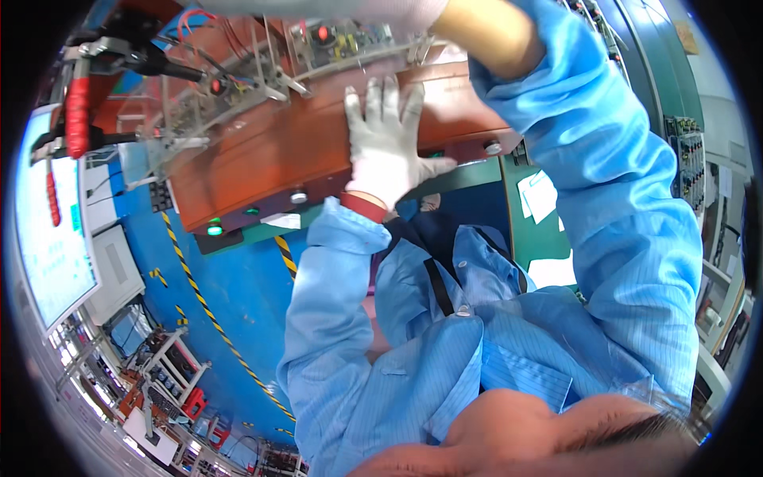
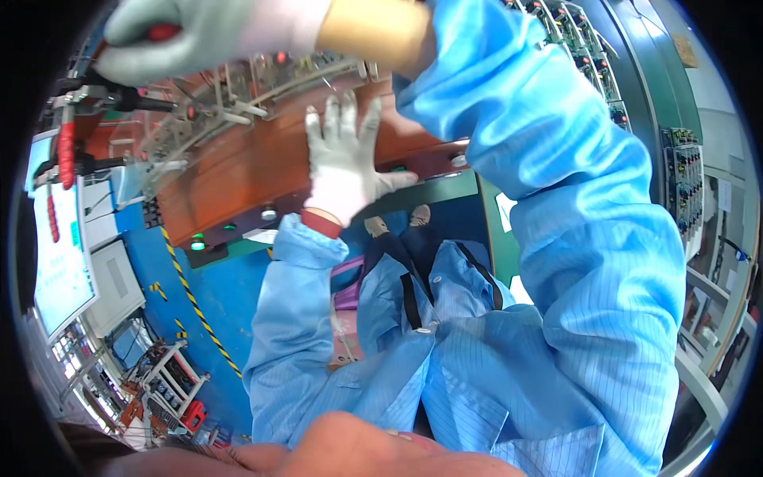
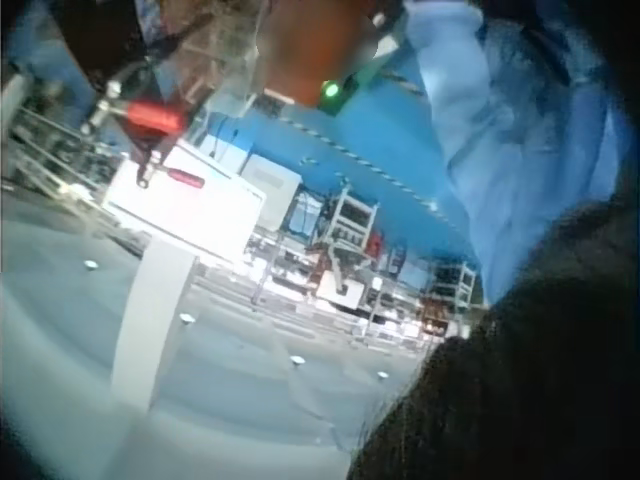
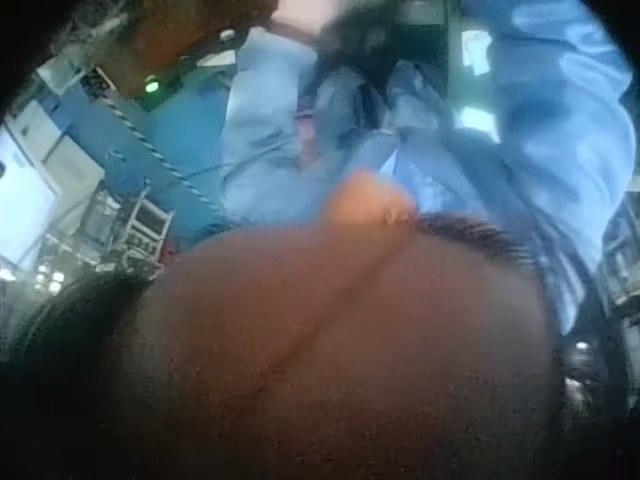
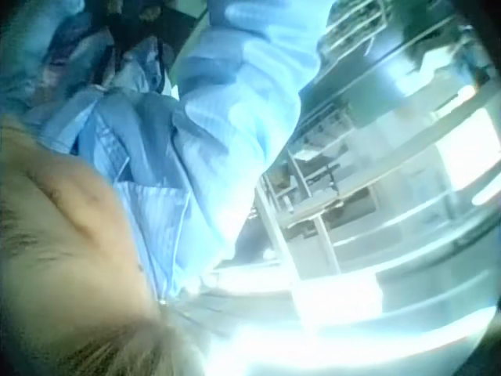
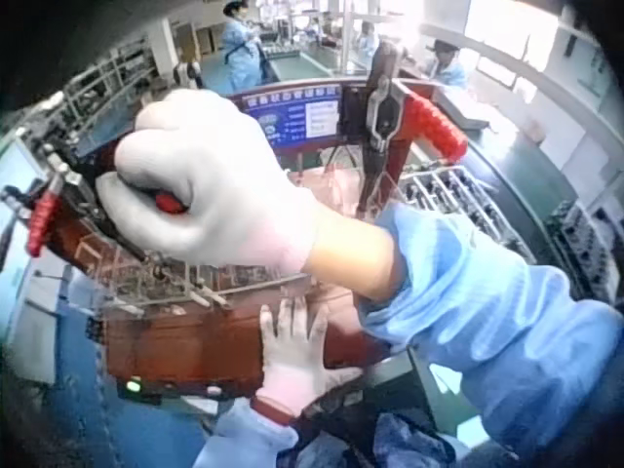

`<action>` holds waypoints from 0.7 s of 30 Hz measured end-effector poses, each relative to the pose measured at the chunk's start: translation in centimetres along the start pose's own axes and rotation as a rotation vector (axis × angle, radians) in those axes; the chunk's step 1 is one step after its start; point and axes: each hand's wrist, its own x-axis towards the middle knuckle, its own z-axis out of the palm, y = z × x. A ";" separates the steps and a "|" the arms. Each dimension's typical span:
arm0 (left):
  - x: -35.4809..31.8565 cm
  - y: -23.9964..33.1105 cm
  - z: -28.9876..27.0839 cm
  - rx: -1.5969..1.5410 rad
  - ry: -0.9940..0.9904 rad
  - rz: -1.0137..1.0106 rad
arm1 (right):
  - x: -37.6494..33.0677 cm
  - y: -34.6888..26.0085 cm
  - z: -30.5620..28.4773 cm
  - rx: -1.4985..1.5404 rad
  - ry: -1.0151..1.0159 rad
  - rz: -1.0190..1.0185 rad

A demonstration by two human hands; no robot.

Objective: Inspecting and testing printed circuit boards on a testing jig in a manufacturing facility.

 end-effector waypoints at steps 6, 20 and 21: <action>-1.3 -0.7 0.6 0.011 -0.029 0.115 | -4.9 -6.6 -2.6 -0.121 0.072 0.180; -4.8 2.2 2.5 0.003 0.008 0.063 | -31.3 -20.4 -11.5 -0.001 0.381 1.514; -4.5 2.2 2.4 0.016 0.004 0.022 | -30.6 -20.5 -11.1 0.033 0.423 1.517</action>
